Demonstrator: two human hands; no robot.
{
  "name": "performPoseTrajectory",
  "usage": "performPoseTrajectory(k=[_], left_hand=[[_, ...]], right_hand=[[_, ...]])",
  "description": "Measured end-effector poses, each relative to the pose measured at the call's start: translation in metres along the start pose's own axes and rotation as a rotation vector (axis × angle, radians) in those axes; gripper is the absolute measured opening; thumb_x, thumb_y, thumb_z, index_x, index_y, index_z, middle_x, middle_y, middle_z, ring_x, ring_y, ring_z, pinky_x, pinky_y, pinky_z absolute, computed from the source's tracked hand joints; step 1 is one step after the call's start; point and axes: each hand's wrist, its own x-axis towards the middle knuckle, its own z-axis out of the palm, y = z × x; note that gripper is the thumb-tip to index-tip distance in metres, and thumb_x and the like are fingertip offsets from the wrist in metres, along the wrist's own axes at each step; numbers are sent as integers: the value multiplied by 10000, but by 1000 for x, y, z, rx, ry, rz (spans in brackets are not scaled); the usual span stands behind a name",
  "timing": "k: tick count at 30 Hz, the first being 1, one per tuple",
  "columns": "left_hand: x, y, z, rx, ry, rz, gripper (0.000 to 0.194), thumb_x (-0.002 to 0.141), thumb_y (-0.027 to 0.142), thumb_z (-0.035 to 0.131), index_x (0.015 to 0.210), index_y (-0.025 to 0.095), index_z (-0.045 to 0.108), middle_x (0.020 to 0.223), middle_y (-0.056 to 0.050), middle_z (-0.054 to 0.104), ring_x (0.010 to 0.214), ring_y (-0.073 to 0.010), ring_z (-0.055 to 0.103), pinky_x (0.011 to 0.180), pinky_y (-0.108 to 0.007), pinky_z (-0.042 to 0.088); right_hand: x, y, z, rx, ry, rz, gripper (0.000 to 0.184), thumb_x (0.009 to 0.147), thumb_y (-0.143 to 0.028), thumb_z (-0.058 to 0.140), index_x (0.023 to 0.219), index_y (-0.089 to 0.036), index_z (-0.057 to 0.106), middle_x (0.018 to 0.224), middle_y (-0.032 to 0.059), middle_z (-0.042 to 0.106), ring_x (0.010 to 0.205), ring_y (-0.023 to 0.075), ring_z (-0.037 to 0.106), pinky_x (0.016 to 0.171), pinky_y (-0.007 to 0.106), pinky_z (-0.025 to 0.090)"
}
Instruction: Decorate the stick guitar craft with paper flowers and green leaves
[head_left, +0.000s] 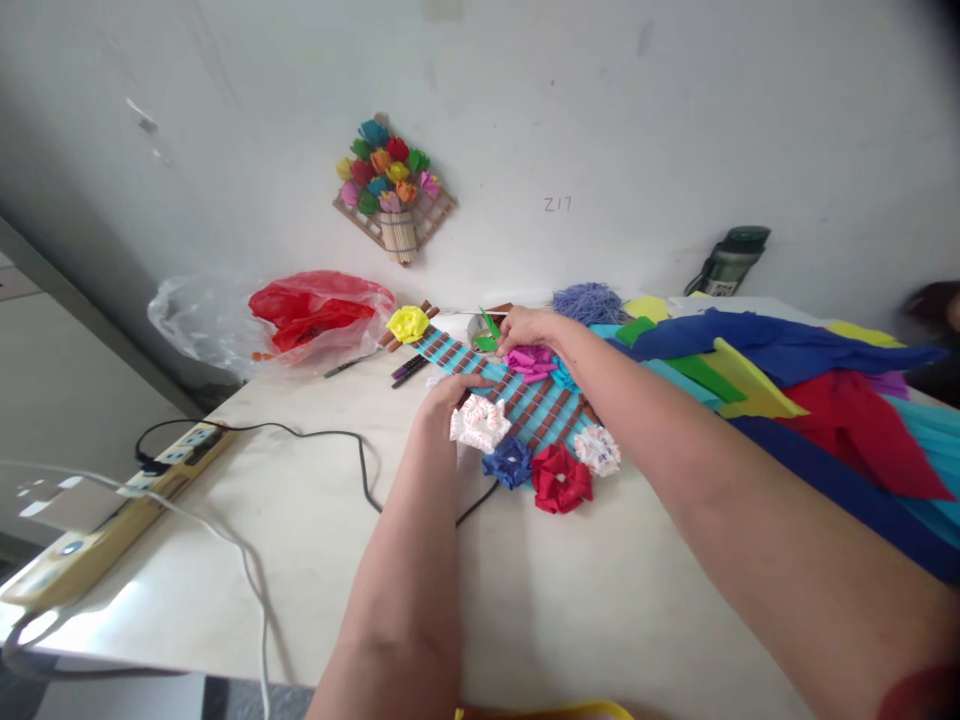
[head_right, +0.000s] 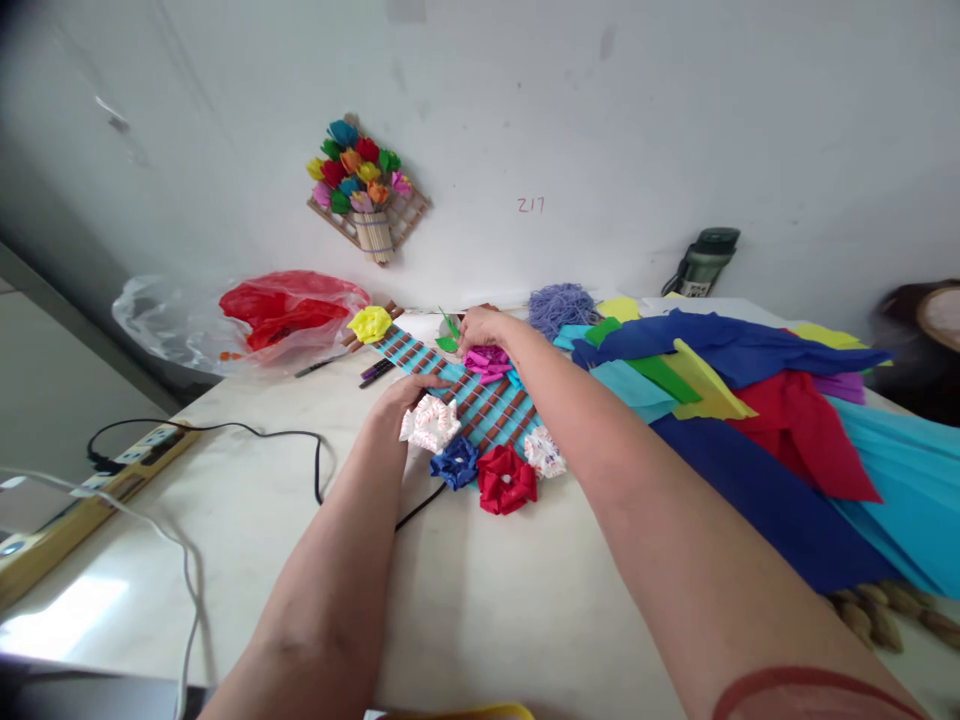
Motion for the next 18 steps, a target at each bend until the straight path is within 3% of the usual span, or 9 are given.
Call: performPoseTrajectory(k=[5, 9, 13, 18], left_hand=[[2, -1, -1, -29, -21, -2, 427, 511, 25, 718, 923, 120, 657, 709, -67, 713, 652, -251, 685, 685, -349, 568], [3, -2, -2, -42, -22, -16, 429, 515, 40, 727, 931, 118, 655, 723, -73, 715, 669, -257, 687, 698, -360, 567], [6, -3, -4, -45, -28, -8, 421, 520, 43, 731, 927, 123, 659, 719, -67, 715, 663, -257, 687, 694, -360, 568], [5, -2, -5, -58, -14, -39, 378, 537, 16, 711, 898, 115, 657, 695, -66, 710, 628, -252, 682, 664, -354, 571]], right_hand=[[-1, 4, 2, 196, -49, 49, 159, 583, -234, 773, 638, -140, 656, 587, -12, 596, 543, 92, 496, 557, 212, 400], [-2, 9, 4, 415, -24, 79, 260, 607, -337, 774, 601, -139, 605, 546, -12, 563, 510, 87, 476, 546, 220, 402], [-3, 21, 5, 667, -52, 30, 295, 643, -411, 747, 726, -146, 647, 641, 27, 637, 559, 102, 517, 586, 225, 425], [-13, 51, -4, 665, -68, 116, 488, 717, -596, 604, 910, -153, 672, 696, 56, 648, 549, 128, 528, 578, 258, 431]])
